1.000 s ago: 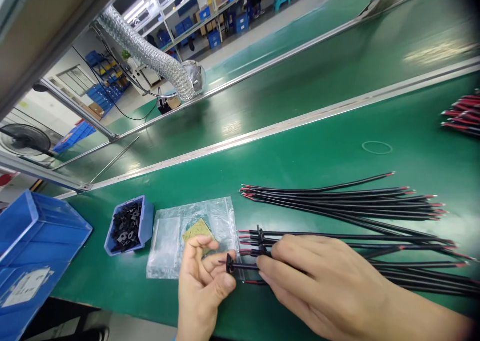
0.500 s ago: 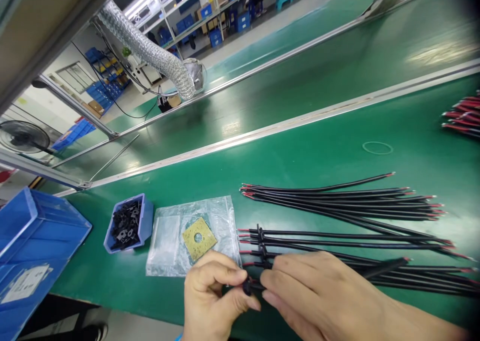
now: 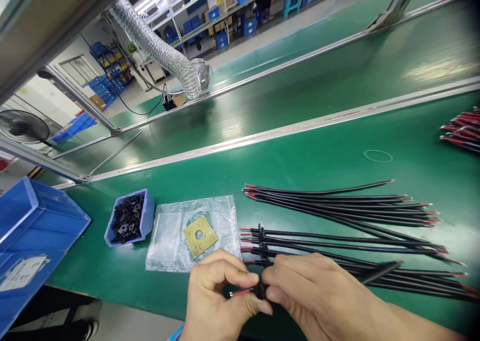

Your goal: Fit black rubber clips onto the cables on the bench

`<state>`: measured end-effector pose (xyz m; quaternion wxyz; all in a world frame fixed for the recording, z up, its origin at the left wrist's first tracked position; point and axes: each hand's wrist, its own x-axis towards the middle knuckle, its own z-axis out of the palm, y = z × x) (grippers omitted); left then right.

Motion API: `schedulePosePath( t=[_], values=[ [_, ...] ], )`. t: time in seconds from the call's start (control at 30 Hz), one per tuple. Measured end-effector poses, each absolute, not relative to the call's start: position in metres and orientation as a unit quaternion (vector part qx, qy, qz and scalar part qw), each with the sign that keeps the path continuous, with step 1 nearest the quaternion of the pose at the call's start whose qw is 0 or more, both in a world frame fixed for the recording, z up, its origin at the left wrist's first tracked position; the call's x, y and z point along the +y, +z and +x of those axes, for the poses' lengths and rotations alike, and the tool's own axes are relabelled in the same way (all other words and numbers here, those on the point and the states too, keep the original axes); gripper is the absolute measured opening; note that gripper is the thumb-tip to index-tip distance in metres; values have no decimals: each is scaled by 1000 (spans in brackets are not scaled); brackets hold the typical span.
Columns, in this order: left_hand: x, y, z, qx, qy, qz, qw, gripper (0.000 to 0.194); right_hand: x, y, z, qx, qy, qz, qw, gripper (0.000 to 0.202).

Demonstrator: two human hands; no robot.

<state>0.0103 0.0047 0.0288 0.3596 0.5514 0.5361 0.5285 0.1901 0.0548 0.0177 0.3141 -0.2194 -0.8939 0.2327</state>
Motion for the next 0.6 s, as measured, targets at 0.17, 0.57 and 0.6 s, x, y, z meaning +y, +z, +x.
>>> schedulePosePath(
  t=[0.17,0.57,0.6],
  values=[
    [5,20,14,530,530,541,381,24,53,20,188,-886,271,-215,309,27],
    [7,12,16,543,541,427,479,31,63,25,194,-913,242,-219,244,27],
    [7,13,17,540,544,442,466,30,62,26,194,-914,242,-215,246,28]
  ],
)
